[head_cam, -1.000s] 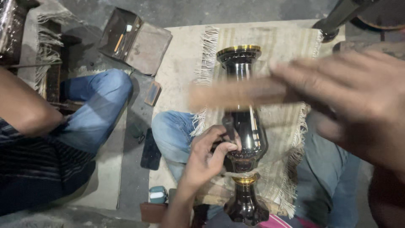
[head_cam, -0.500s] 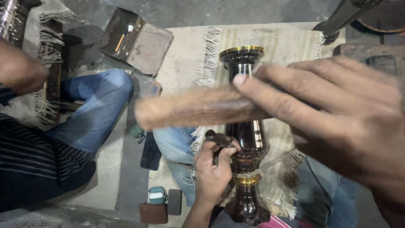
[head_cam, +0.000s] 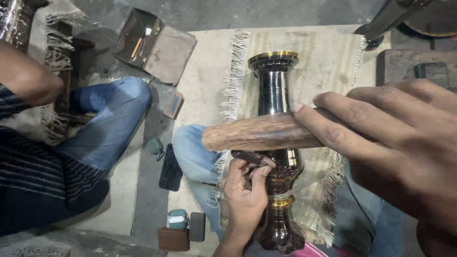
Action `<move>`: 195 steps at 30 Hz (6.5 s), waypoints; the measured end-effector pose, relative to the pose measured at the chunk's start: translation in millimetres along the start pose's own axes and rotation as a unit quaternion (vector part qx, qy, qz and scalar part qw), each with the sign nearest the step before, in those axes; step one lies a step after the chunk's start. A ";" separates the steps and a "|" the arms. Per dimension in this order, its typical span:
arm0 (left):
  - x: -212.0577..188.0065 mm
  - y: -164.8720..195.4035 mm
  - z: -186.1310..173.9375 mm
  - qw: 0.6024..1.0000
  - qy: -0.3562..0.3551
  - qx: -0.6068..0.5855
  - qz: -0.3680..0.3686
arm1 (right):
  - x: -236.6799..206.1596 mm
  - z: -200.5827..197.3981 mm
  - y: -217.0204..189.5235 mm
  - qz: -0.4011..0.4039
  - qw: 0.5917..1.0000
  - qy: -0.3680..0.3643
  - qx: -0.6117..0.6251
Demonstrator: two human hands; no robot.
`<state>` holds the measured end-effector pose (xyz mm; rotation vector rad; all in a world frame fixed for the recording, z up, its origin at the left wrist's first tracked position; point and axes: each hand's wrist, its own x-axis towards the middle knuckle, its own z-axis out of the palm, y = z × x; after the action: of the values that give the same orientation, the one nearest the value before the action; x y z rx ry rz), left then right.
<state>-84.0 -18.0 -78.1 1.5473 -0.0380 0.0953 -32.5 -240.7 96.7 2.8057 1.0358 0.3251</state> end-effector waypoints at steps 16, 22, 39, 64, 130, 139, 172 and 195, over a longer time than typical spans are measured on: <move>-8.6 -24.7 -6.0 0.987 0.024 0.105 0.121 | -8.6 1.6 -14.8 -0.010 0.996 0.087 0.001; -15.9 -47.0 -28.6 0.993 0.088 -0.076 0.004 | -31.2 58.4 -23.6 0.177 0.936 0.114 0.283; -75.3 -76.2 -41.0 0.922 -0.013 -0.387 -0.003 | -71.5 127.1 -143.7 0.306 0.686 -0.158 0.641; 23.5 66.7 3.9 0.972 -0.075 0.224 -0.008 | -55.6 183.5 -70.6 0.381 0.686 0.257 0.564; 97.9 70.9 -21.8 0.889 -0.405 0.196 0.082 | -66.4 59.7 -22.7 0.458 0.785 0.198 0.367; 95.2 78.6 -20.4 0.891 -0.394 0.223 0.044 | -52.0 46.3 -19.8 0.399 0.850 0.150 0.309; 26.7 47.5 -10.4 0.967 -0.091 0.229 0.057 | -47.5 45.3 7.5 0.179 0.959 0.058 0.212; 2.5 28.2 -2.2 0.984 0.023 0.179 -0.003 | -37.8 19.0 -7.9 0.090 0.987 0.095 0.098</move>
<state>-84.0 -15.1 -49.8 1.9033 0.0216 0.1399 -60.8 -260.4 70.9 3.1059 0.8928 0.5476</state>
